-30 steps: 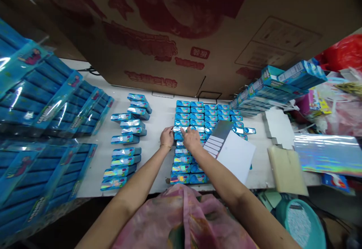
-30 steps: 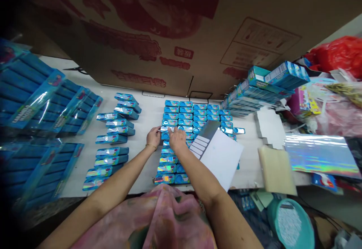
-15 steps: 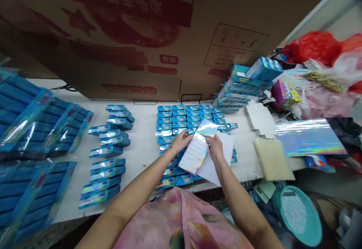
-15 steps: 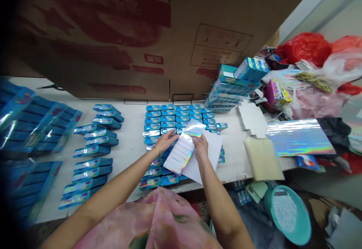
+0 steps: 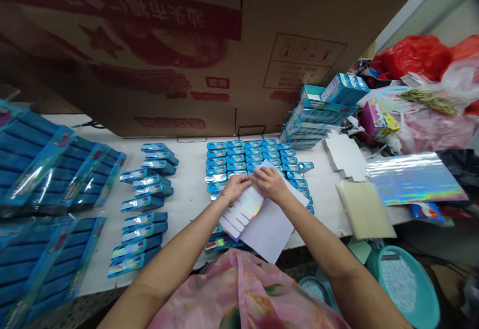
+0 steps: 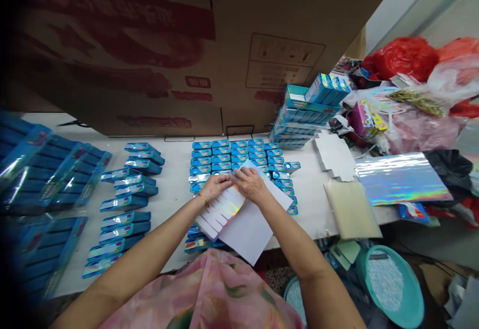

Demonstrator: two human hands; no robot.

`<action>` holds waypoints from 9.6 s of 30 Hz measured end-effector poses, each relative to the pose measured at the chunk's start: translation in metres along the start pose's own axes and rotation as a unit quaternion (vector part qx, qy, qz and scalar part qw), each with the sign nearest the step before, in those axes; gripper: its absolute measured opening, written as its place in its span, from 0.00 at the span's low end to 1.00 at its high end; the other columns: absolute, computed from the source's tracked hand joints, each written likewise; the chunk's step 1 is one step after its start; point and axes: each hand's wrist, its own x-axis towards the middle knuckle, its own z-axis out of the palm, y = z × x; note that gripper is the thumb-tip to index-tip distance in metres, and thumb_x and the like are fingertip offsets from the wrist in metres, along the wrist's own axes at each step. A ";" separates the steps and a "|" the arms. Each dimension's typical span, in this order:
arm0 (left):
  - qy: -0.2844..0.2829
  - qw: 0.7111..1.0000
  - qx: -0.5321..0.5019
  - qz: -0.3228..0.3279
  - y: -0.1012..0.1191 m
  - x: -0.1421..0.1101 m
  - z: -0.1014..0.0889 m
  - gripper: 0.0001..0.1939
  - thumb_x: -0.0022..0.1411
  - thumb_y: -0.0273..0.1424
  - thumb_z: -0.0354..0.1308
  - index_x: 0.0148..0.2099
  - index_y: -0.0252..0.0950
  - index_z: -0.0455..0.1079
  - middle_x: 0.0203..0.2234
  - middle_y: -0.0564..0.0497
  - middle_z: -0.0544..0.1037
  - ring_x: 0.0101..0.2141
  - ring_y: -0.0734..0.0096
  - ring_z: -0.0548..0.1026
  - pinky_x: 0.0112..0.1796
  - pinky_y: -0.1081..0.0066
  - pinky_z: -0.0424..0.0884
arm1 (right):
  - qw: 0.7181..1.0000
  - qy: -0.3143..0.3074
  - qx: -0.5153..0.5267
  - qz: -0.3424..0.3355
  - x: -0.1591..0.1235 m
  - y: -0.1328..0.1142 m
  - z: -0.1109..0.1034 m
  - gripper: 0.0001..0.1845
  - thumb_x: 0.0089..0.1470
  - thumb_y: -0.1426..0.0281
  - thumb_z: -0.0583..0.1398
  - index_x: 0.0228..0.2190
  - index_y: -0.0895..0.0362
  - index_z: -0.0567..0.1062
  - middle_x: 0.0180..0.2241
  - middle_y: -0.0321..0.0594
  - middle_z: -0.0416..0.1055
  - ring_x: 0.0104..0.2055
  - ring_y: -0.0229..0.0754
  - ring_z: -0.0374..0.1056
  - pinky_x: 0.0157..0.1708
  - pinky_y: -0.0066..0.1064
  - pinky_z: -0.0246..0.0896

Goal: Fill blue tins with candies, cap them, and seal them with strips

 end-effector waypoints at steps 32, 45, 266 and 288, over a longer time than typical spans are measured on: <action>0.149 0.988 -0.011 -0.030 -0.044 0.005 -0.029 0.14 0.42 0.23 0.56 0.35 0.38 0.71 0.30 0.51 0.76 0.35 0.68 0.71 0.39 0.67 0.65 | 0.941 0.013 0.272 0.200 0.056 -0.034 -0.046 0.08 0.49 0.72 0.52 0.26 0.57 0.70 0.29 0.38 0.68 0.30 0.36 0.64 0.30 0.26 0.57; 0.318 0.910 -0.253 -0.084 -0.046 -0.022 -0.097 0.24 0.39 0.36 0.62 0.40 0.30 0.67 0.22 0.53 0.72 0.23 0.79 0.69 0.27 0.75 0.66 | 0.663 -0.034 0.598 0.448 0.126 -0.069 0.045 0.06 0.36 0.68 0.58 0.18 0.59 0.69 0.13 0.29 0.61 0.15 0.31 0.57 0.16 0.23 0.50; 0.307 0.913 -0.266 -0.046 -0.045 0.011 -0.121 0.25 0.35 0.30 0.62 0.40 0.30 0.67 0.22 0.56 0.69 0.23 0.80 0.65 0.28 0.74 0.62 | 0.679 0.024 0.568 0.464 0.157 -0.044 0.040 0.10 0.35 0.64 0.61 0.17 0.59 0.68 0.14 0.30 0.61 0.17 0.32 0.59 0.16 0.22 0.51; 0.314 0.927 -0.190 -0.083 -0.099 0.073 -0.160 0.22 0.33 0.28 0.61 0.36 0.32 0.67 0.22 0.56 0.68 0.25 0.76 0.68 0.31 0.71 0.66 | 0.826 -0.037 0.286 0.484 0.200 -0.038 0.105 0.09 0.47 0.66 0.56 0.25 0.56 0.74 0.28 0.40 0.73 0.29 0.39 0.67 0.28 0.26 0.58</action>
